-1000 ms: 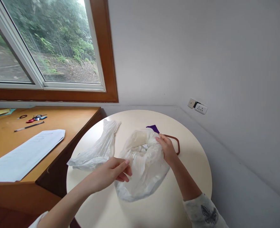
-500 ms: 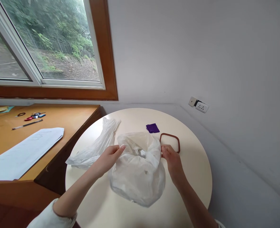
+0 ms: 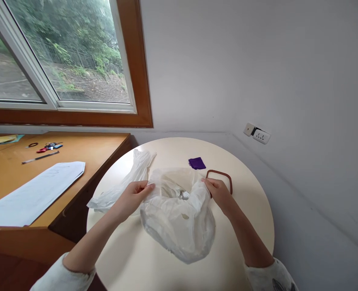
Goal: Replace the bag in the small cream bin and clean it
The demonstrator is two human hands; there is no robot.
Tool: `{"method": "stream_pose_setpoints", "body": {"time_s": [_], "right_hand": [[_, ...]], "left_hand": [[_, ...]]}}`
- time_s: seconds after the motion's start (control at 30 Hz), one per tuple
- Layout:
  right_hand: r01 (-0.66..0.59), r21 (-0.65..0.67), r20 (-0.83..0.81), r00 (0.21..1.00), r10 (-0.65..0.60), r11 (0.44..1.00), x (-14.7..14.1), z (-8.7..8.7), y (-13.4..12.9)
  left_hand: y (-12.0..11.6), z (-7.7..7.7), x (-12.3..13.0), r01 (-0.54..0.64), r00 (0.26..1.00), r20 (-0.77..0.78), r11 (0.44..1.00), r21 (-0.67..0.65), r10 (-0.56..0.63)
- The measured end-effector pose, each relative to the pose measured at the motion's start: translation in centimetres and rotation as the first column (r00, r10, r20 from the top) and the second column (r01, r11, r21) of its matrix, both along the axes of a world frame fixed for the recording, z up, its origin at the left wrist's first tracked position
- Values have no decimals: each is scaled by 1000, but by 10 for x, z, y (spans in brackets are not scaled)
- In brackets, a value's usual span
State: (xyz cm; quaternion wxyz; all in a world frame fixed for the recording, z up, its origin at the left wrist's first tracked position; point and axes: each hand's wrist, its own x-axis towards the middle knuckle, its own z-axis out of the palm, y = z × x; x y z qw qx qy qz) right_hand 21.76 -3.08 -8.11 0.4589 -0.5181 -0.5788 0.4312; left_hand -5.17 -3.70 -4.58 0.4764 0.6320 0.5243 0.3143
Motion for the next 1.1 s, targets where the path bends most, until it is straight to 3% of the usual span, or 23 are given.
{"method": "stream_pose_setpoints", "body": {"time_s": [0.1, 0.23, 0.33, 0.47, 0.57, 0.67, 0.73, 0.83, 1.1], "right_hand": [[81, 87, 44, 995, -85, 993, 9, 4, -1], [252, 174, 38, 964, -262, 952, 25, 11, -7], [296, 180, 93, 944, -316, 938, 41, 14, -12], [181, 86, 410, 890, -200, 980, 57, 16, -16], [198, 138, 498, 833, -241, 970, 56, 21, -21], [154, 404, 432, 837, -336, 902, 43, 28, -31], [-31, 510, 480, 840, -255, 859, 31, 31, -39], [-259, 529, 605, 783, -144, 808, 16, 27, -48], [-230, 737, 464, 856, -228, 636, 3, 3, -51]], "left_hand": [[5, 3, -7, -3, 999, -40, 1000, 27, 4], [11, 7, -16, -26, 990, -134, 985, 171, 50], [12, 13, -20, -25, 977, -197, 964, 265, 79], [2, 25, -16, -17, 943, -287, 886, 464, 168], [-13, 31, -9, 158, 909, -408, 832, 532, 88], [-27, 29, -1, 334, 848, -529, 784, 523, -9], [-32, 23, 2, 408, 821, -569, 751, 520, -51], [-35, 12, 4, 448, 825, -559, 700, 556, -84], [-36, -18, 2, 391, 906, -423, 448, 804, -29]]}}
